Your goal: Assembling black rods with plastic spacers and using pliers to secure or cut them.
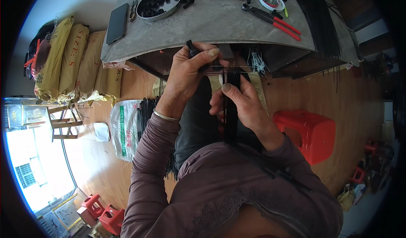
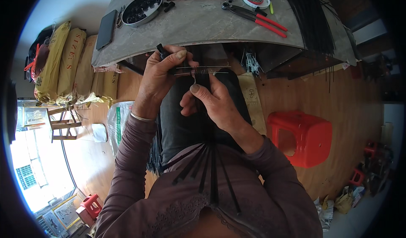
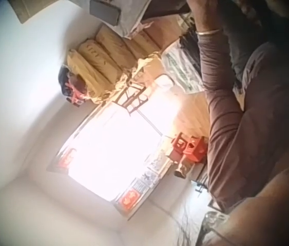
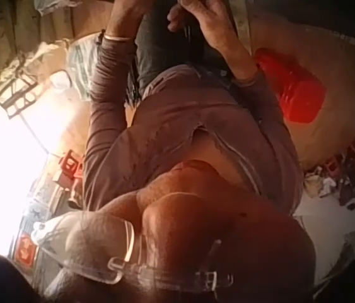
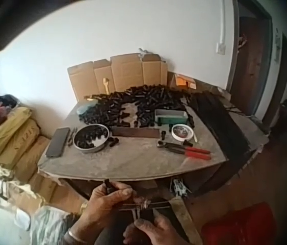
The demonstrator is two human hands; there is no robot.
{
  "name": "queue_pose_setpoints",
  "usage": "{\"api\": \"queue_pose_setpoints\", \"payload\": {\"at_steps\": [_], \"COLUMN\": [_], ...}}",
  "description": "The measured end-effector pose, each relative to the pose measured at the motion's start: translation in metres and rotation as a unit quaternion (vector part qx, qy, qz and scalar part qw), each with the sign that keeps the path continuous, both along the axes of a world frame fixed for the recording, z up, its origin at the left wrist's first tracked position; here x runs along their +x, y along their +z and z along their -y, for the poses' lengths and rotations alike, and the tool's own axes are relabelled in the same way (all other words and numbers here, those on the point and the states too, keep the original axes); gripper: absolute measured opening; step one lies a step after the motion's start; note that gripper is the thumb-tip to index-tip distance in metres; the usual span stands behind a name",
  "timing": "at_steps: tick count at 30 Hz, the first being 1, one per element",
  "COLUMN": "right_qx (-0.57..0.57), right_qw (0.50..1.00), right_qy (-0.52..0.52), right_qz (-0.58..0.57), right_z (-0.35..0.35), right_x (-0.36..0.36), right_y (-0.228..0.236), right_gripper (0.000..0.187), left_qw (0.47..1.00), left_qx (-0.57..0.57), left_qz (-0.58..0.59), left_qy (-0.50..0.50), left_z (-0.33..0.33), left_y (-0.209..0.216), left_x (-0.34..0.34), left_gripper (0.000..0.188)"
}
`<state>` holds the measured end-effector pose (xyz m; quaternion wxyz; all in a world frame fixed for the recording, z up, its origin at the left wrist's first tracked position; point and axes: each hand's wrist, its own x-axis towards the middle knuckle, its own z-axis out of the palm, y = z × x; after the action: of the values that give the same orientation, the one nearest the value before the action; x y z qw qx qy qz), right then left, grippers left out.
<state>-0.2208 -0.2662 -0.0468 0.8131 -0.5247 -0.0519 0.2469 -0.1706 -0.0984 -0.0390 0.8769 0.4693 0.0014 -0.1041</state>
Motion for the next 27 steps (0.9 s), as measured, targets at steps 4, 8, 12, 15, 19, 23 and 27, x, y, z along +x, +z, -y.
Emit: {"api": "queue_pose_setpoints", "payload": {"at_steps": [4, 8, 12, 15, 19, 23, 27], "right_qx": [0.002, 0.005, 0.001, 0.000, -0.043, -0.072, -0.047], "right_qw": [1.000, 1.000, 1.000, 1.000, 0.997, 0.995, 0.994], "right_qy": [-0.002, 0.003, -0.002, -0.005, -0.023, -0.047, -0.082], "right_qz": [-0.009, -0.008, -0.022, -0.007, 0.055, 0.060, 0.055], "right_z": [-0.002, -0.003, -0.005, -0.006, -0.007, -0.004, -0.005], "right_x": [0.001, 0.002, 0.003, 0.002, 0.006, 0.002, 0.004], "right_y": [0.006, 0.002, 0.002, 0.000, -0.008, 0.004, -0.005], "right_gripper": [0.038, 0.038, 0.038, 0.037, 0.034, 0.028, 0.026], "left_qw": [1.000, 1.000, 1.000, 1.000, 0.998, 0.999, 0.997], "left_qx": [-0.007, 0.008, 0.012, 0.005, 0.040, 0.026, 0.073], "left_qz": [-0.003, 0.015, 0.021, 0.010, 0.047, 0.024, -0.027], "left_qy": [0.002, 0.001, 0.015, 0.021, 0.001, 0.004, 0.000], "left_z": [0.001, 0.001, 0.002, 0.000, -0.001, 0.005, 0.005], "left_y": [-0.001, 0.001, -0.003, 0.003, 0.006, 0.004, 0.009], "left_x": [-0.002, -0.001, -0.003, -0.007, -0.003, -0.002, -0.002], "left_gripper": [0.010, 0.010, 0.008, 0.007, 0.007, 0.011, 0.027]}}
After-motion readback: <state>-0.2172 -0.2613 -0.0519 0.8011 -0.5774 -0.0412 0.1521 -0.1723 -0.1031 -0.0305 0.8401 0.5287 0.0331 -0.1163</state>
